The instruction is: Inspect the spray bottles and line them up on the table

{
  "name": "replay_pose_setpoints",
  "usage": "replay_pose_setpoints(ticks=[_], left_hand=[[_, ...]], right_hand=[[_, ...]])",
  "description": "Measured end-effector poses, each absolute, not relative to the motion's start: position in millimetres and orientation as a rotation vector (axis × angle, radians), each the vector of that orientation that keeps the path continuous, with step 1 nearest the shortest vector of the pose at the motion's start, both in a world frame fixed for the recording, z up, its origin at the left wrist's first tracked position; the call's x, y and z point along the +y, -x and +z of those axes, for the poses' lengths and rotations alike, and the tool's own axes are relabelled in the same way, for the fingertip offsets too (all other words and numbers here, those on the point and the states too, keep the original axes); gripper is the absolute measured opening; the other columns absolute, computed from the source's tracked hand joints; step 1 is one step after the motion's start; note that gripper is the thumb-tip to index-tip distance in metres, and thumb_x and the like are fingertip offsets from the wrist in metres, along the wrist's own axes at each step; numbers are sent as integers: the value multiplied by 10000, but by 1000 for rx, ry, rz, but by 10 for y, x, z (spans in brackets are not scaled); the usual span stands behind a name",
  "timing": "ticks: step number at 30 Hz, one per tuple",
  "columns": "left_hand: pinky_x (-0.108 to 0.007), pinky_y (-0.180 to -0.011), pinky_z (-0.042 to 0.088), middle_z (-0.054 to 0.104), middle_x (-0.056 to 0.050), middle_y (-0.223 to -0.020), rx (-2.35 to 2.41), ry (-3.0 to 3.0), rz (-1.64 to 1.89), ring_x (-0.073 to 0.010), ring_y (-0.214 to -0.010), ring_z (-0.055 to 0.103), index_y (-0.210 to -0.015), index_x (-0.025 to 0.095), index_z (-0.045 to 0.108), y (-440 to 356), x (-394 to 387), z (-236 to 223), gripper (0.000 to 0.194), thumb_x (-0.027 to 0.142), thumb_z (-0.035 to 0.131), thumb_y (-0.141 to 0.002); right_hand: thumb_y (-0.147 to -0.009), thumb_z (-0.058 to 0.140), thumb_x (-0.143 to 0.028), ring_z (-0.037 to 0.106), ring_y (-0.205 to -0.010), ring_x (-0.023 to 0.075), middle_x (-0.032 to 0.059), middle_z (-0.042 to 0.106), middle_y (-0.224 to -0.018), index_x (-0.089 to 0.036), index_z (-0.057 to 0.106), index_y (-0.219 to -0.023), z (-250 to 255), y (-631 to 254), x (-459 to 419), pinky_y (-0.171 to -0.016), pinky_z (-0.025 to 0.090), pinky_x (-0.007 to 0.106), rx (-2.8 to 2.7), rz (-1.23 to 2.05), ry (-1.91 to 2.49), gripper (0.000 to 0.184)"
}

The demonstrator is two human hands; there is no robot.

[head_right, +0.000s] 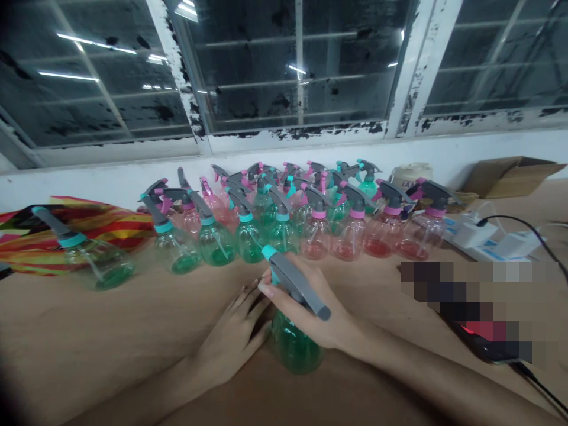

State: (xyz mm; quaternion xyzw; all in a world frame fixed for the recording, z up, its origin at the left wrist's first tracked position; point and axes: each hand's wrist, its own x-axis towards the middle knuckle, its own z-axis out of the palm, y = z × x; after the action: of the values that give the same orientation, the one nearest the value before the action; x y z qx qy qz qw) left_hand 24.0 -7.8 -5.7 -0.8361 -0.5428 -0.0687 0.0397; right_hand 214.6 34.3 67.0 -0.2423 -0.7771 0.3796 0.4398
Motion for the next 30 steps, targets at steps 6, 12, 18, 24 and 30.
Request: replay_pose_setpoints(ticks=[6,12,18,24,30], left_hand=[[-516,-1088,255,341,-150,-1447,-1684,2553,-191,-328,-1354,233,-1354,95,395,-238,-76,-72,478,309,444,-929],[-529,-1081,261,386,-132,-1421,-1680,2570,-261,-321,-1352,245,-1337,132,407,-229,-67,-103,447,297,452,-924],[-495,-1055,310,451,-110,-1353,-1670,2650,-613,-264,-1289,369,-1342,189,359,-201,-144,-39,391,332,321,-980],[-516,-1021,324,407,-138,-1364,-1473,2863,-925,-305,-1264,371,-1383,202,255,-202,-272,42,581,527,385,-919],[-560,-1023,296,394,-174,-1334,-1552,2767,-1215,-347,-1253,367,-1390,168,208,-237,-377,9,805,597,542,-796]], right_hand=[[-848,520,-282,467,-591,117,-35,468,-662,-220,489,-729,741,-2143,313,-562,391,273,-1968,862,608,138],[-824,582,-282,607,-850,168,14,630,-917,-232,577,-961,673,-2161,315,-763,480,316,-1891,972,545,146],[-828,590,-321,623,-974,203,37,654,-1043,-247,594,-1070,589,-2149,339,-862,492,361,-1845,1062,519,254],[-801,628,-355,623,-968,192,27,676,-1013,-235,619,-1041,586,-2017,318,-878,478,352,-1810,1043,503,268],[-777,646,-390,623,-955,188,25,677,-993,-237,621,-1054,599,-1745,214,-851,473,334,-1773,1083,434,317]])
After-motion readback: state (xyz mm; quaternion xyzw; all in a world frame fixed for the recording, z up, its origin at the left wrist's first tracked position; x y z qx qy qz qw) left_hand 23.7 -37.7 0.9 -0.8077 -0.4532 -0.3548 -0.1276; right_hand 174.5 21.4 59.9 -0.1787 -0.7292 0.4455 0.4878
